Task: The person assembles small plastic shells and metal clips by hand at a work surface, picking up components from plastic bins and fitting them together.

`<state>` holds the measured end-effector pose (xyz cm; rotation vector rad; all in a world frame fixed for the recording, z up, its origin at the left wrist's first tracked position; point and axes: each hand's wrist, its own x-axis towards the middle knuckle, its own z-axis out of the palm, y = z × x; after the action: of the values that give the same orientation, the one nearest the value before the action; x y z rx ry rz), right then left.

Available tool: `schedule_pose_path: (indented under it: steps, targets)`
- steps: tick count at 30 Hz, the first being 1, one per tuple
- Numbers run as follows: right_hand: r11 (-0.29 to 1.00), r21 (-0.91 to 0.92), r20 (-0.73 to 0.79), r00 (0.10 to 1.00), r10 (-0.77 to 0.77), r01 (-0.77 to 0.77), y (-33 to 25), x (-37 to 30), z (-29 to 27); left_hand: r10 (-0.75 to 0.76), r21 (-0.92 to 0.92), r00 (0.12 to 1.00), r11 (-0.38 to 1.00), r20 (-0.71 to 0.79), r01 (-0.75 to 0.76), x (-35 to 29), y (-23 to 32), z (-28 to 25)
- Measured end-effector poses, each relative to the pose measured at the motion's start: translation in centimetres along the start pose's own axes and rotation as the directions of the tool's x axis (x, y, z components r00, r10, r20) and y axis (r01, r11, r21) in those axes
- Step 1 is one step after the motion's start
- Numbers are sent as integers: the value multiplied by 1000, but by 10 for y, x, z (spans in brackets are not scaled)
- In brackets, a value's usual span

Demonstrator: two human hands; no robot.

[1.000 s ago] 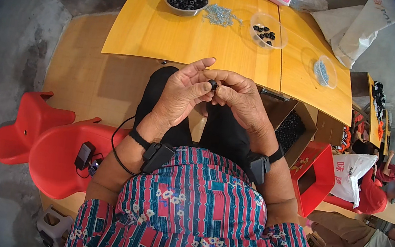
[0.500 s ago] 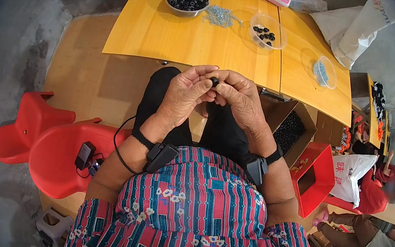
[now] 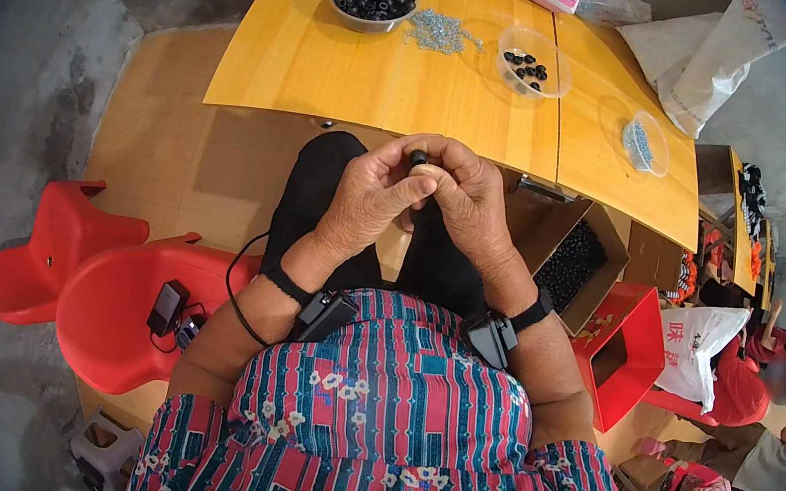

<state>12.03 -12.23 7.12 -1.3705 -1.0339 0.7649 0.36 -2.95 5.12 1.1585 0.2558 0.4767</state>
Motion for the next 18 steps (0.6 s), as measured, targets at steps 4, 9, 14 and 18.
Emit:
schedule_pose_path:
  steps: [4,9,14,18]
  targets:
    - [996,-79,-43,998,-55,51,-4,-1,4,36,9,999,999,-18,-36,-3,3,3]
    - [986,-110,-90,987,-134,124,-2,-1,6,57,10,998,998,-23,-56,-3,5,7]
    - [990,-53,-121,983,-136,130,2,-3,8,95,12,995,995,-38,-94,-3,4,9]
    - [988,85,-131,985,-116,128,1,-2,8,77,60,997,995,-31,-75,-2,4,10]
